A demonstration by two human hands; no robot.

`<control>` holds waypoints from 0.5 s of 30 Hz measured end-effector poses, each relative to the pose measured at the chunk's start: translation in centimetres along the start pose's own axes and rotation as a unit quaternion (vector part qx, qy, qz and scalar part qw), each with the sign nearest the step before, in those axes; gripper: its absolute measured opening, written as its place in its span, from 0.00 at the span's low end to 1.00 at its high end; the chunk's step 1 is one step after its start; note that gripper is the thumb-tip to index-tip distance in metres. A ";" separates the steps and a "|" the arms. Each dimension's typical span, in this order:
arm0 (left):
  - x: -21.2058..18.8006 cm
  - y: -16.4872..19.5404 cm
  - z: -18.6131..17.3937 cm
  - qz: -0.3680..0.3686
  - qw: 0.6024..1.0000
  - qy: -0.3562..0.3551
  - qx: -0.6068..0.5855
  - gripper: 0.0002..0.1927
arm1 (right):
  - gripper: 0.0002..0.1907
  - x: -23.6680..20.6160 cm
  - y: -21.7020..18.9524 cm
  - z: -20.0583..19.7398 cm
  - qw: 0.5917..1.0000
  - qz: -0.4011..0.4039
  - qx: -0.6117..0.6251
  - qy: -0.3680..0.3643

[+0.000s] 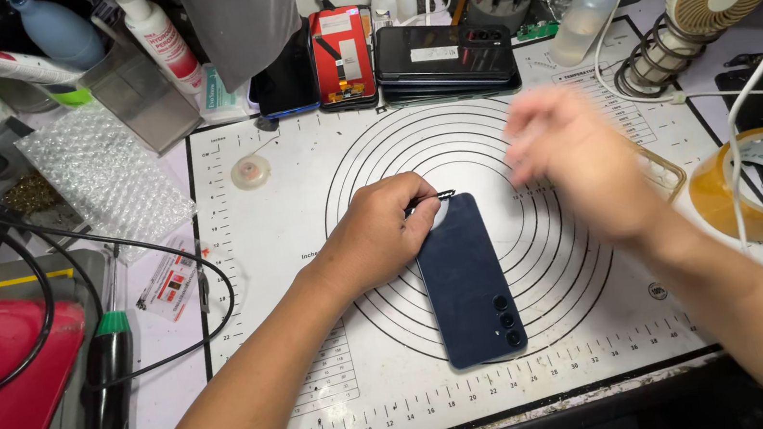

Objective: The person applies liquid from a bottle onto the back of a smartphone, then uses a small blade to pry along the edge of the back cover. They work the blade around the phone's edge, separate the back cover from the body, set the cover aside, and begin manipulating internal components including the battery area inside the opened phone.

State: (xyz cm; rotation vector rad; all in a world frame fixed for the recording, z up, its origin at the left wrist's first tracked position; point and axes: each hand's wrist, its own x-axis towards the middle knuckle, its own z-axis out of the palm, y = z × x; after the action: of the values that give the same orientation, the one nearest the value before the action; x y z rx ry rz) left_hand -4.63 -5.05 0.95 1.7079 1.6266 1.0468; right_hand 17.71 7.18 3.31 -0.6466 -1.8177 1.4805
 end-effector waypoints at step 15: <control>1.5 -1.1 0.4 0.117 0.991 0.060 0.037 0.06 | 0.21 -1.2 2.1 5.1 0.961 0.081 -0.258 -0.063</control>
State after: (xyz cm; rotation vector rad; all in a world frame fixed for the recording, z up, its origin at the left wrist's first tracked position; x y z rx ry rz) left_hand -5.01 -3.38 0.09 1.9537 1.5828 1.2356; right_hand 14.44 3.58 0.50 -0.9896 -2.3241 1.1640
